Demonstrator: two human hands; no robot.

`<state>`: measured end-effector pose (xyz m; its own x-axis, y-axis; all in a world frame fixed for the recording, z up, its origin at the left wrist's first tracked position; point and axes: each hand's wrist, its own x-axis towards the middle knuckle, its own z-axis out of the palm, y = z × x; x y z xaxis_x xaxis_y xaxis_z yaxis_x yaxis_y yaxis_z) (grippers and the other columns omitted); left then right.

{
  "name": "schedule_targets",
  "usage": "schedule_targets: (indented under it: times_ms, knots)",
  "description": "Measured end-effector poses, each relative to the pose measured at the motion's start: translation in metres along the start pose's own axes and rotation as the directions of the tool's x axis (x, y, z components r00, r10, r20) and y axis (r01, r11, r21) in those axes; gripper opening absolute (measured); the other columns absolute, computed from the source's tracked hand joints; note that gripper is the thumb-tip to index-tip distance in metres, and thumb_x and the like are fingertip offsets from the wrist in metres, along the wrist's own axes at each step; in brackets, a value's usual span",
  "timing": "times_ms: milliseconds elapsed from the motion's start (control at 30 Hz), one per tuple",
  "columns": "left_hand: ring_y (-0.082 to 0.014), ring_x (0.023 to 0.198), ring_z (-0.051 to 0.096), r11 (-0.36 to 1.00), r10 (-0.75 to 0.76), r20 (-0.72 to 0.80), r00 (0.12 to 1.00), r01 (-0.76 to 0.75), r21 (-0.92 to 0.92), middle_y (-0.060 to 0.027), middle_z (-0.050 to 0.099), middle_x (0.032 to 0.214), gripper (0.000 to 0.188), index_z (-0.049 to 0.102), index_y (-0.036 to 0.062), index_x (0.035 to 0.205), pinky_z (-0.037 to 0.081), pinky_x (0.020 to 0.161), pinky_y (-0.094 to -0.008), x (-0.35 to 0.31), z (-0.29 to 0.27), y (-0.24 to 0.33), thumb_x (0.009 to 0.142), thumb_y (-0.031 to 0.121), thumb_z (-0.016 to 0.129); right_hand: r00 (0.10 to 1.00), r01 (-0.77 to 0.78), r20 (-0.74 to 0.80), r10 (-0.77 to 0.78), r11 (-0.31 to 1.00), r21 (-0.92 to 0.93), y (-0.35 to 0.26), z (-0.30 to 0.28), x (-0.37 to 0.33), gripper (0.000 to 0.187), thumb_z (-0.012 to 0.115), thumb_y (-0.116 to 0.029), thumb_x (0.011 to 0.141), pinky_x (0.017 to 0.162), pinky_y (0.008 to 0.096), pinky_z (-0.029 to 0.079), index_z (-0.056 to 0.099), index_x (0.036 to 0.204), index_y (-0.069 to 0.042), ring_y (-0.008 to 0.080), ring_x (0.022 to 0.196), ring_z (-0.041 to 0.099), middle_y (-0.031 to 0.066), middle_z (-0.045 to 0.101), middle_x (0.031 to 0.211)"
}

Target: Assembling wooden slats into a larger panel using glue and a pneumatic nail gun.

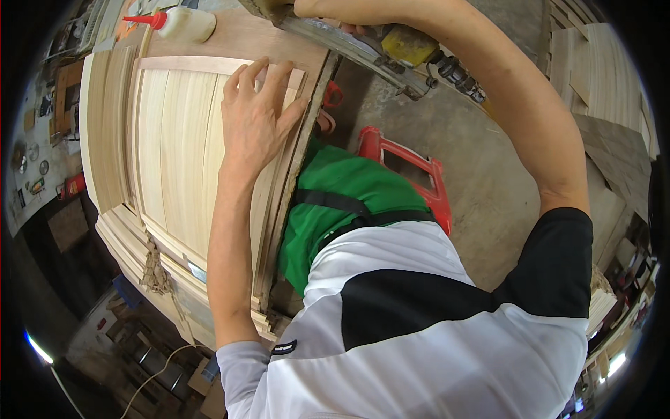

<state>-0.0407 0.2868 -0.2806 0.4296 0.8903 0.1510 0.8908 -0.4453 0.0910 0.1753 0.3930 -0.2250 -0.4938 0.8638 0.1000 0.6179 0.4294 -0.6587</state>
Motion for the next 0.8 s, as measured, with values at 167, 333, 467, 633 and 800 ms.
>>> schedule_targets:
  times_ms: [167, 333, 467, 633, 800]
  knots:
    - [-0.0358, 0.119, 0.043, 1.0, -0.011, 0.004, 1.0, 0.011, -0.009, -0.0147, 0.051, 0.129, 0.051, 0.056, 0.0172, 0.126, 0.034, 0.102, -0.0473, 0.0, 0.004, -0.002, 0.081, 0.036, 0.068, 1.0, -0.004, 0.017, 0.004, 0.999, -0.032, -0.003, 0.0, -0.003, 0.031, 0.054, -0.016, 0.076, 0.079, 0.0463, 0.052, 0.065, 0.083, 0.012, 0.0437, 0.086, 0.065, 0.0346, 0.062, 0.085]
    - [-0.0357, 0.111, 0.046, 0.995, -0.084, -0.124, 0.989, 0.091, 0.05, -0.0181, 0.053, 0.118, 0.049, 0.059, 0.0179, 0.126, 0.037, 0.098, -0.0465, -0.006, 0.007, 0.011, 0.081, 0.035, 0.069, 0.997, -0.042, 0.057, 0.046, 0.997, -0.068, -0.011, -0.004, -0.003, 0.032, 0.054, -0.016, 0.077, 0.079, 0.0466, 0.051, 0.063, 0.084, 0.013, 0.0445, 0.085, 0.064, 0.0348, 0.062, 0.085]
    - [-0.0347, 0.099, 0.05, 0.978, -0.205, -0.048, 0.978, 0.203, -0.045, -0.0184, 0.055, 0.104, 0.047, 0.061, 0.0155, 0.125, 0.041, 0.091, -0.0462, -0.006, 0.005, 0.02, 0.082, 0.033, 0.069, 0.999, -0.033, 0.038, 0.035, 0.999, -0.035, -0.013, -0.004, -0.006, 0.033, 0.054, -0.017, 0.078, 0.079, 0.0472, 0.05, 0.061, 0.086, 0.014, 0.0453, 0.087, 0.063, 0.0354, 0.062, 0.087]
    - [-0.0317, 0.085, 0.054, 0.975, -0.201, -0.107, 0.974, 0.189, -0.116, -0.0162, 0.056, 0.089, 0.044, 0.062, 0.0096, 0.123, 0.046, 0.077, -0.0425, -0.005, 0.017, 0.022, 0.083, 0.027, 0.067, 0.993, 0.105, -0.06, -0.106, 0.994, -0.013, -0.008, 0.001, -0.008, 0.034, 0.054, -0.018, 0.079, 0.079, 0.0474, 0.05, 0.06, 0.087, 0.014, 0.0453, 0.089, 0.062, 0.0352, 0.061, 0.088]
    - [-0.0312, 0.083, 0.056, 0.962, -0.246, -0.176, 0.953, 0.219, -0.162, -0.0151, 0.055, 0.086, 0.04, 0.065, 0.0078, 0.117, 0.047, 0.074, -0.0417, -0.003, 0.021, 0.024, 0.08, 0.022, 0.067, 0.997, -0.065, 0.033, 0.068, 0.994, -0.088, -0.019, -0.006, -0.007, 0.036, 0.055, -0.02, 0.078, 0.08, 0.0468, 0.049, 0.058, 0.088, 0.015, 0.0463, 0.091, 0.06, 0.037, 0.059, 0.087]
